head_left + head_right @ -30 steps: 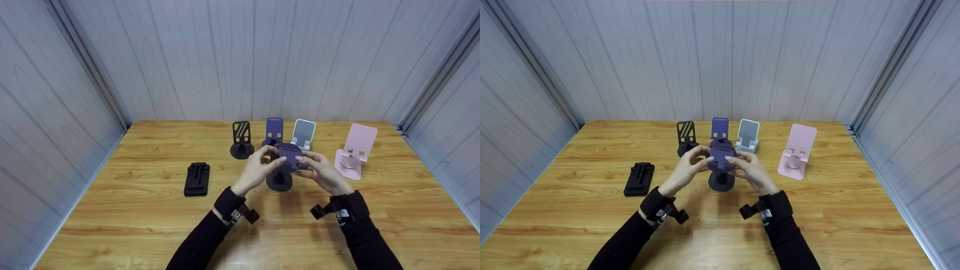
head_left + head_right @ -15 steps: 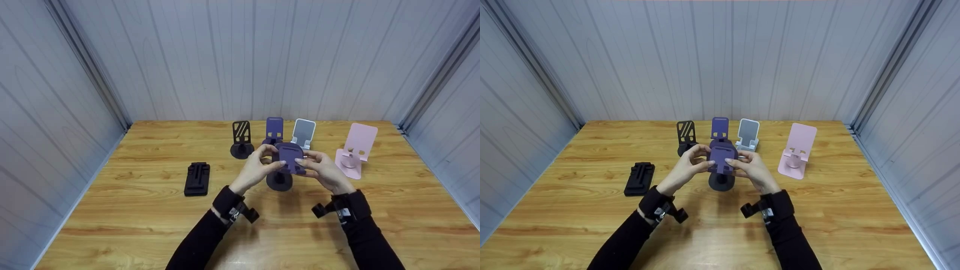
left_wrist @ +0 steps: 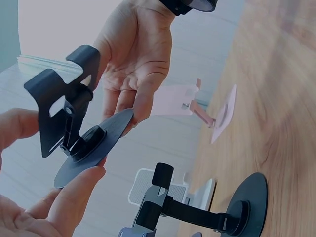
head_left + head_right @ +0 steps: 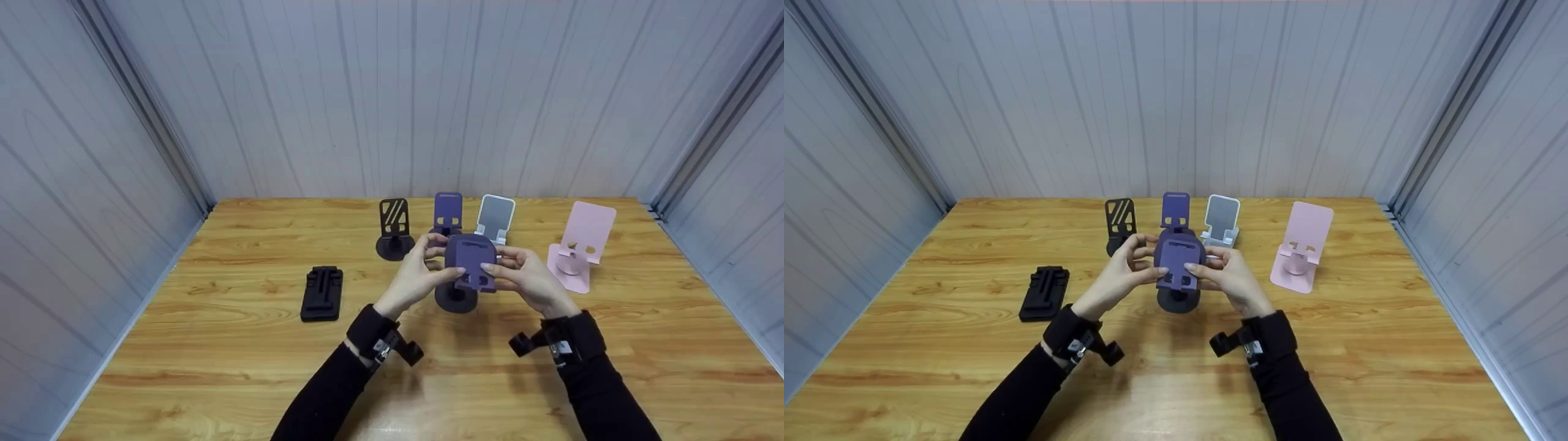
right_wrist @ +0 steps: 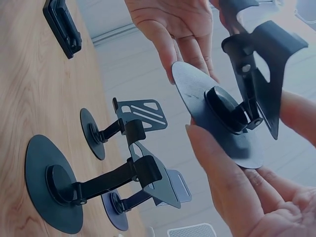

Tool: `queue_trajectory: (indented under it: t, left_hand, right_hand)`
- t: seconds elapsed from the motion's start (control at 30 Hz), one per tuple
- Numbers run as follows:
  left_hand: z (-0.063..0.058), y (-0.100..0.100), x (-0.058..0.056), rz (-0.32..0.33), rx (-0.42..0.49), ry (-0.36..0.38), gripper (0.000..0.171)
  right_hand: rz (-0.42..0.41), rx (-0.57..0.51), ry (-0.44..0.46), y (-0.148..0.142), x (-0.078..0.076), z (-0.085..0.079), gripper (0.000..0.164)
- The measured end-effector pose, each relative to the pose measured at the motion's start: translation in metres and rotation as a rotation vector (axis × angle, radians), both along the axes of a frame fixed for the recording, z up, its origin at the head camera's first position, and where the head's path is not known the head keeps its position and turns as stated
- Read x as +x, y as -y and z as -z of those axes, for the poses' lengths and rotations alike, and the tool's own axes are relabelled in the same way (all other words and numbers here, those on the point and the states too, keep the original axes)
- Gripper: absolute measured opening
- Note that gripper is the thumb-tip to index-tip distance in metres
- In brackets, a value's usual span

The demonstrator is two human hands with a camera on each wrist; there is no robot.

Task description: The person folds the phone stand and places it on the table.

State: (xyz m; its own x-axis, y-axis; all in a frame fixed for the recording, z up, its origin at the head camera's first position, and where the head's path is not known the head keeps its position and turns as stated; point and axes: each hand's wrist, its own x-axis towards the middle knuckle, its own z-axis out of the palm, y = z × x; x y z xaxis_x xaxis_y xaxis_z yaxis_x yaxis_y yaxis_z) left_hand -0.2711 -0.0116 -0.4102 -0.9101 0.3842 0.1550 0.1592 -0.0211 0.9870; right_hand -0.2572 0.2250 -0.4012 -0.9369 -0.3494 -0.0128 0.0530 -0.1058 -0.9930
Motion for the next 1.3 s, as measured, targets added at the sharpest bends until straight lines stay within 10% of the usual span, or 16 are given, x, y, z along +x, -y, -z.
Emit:
queue_trajectory:
  t: [1.3]
  left_hand:
    - [-0.0007, 0.0035, -0.0031, 0.026, 0.041, 0.003, 0.055]
  right_hand:
    - [0.092, 0.007, -0.043, 0.0090, 0.0014, 0.0019, 0.044]
